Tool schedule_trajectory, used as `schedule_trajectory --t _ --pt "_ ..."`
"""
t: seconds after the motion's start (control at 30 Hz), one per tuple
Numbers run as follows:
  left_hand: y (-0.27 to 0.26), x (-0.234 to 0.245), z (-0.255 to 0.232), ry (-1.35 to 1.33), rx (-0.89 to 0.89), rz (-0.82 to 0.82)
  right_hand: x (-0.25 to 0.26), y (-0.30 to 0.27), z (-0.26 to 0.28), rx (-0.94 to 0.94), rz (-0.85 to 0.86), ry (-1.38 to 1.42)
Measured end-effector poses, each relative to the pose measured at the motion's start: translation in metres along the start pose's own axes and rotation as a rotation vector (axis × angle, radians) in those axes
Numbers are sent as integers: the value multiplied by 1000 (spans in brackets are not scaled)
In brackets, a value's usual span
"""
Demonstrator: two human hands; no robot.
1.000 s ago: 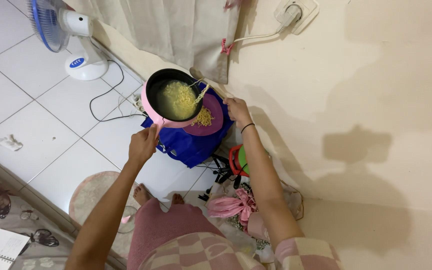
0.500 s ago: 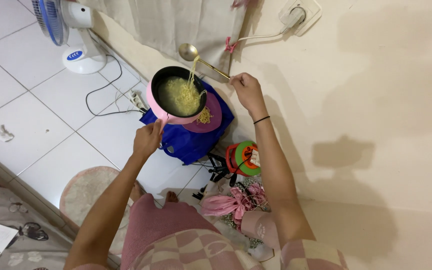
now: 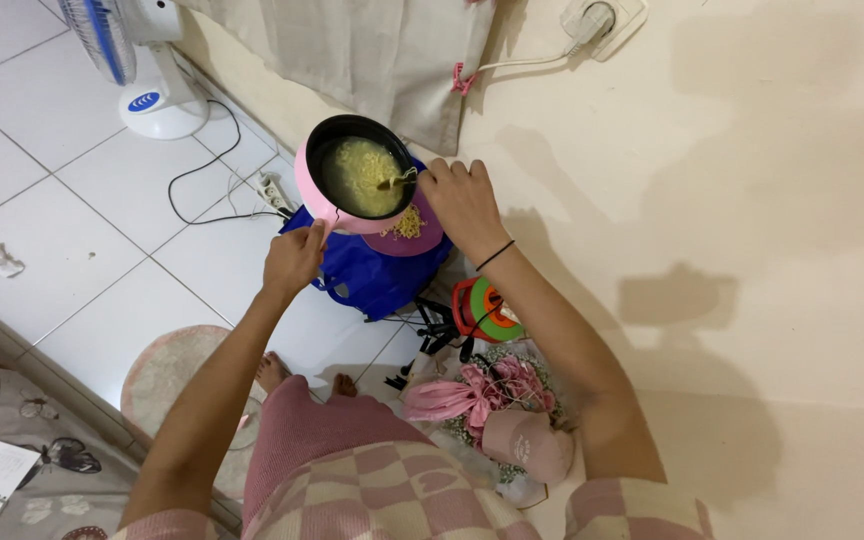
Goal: The person stirs instant noodles in a pink electric pot, then transfers the cooked noodles into a purple bowl using a ladle. They place the pot on a small table and add seasoning from a sachet to the noodles.
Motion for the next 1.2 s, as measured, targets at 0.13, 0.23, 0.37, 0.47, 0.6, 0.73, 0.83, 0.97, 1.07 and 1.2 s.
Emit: schedule_trajectory --t 0.13,0.23,0.37,0.47,0.6,0.73,0.83,0.97,1.07,1.2 --pt "-2 6 -10 -31 7 -5 50 8 -1 80 -127 -90" --pt "1 8 -13 -53 1 10 57 -1 -9 32 -172 -107" --pt "11 10 -14 -49 7 37 57 -14 -10 12 -231 -128" --pt "14 13 -18 -64 5 51 64 -13 -10 -36 -273 -161" --pt "26 12 -16 -98 5 66 31 -33 -26 -372 -274 -88" --pt "31 24 -25 -97 -23 83 4 -65 -20 -842 -220 298" --pt "37 27 -28 -87 -23 92 -40 -102 -9 -1195 -23 671" --pt "47 29 -27 -110 -40 102 -124 -159 12 -1392 34 867" --pt "47 35 -31 -103 -55 112 -137 -165 26 -1550 48 999" --pt "53 39 -32 -72 -86 118 -113 -142 28 -1601 -69 1111"
Point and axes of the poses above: each hand's wrist, its own y-axis towards the middle knuckle, its own x-axis out of the back of the hand, z = x × y, the point moved 3 cm from there along y, towards the middle knuckle, and after that the axes turned 1 degree about -z, right-handed, at the moved point
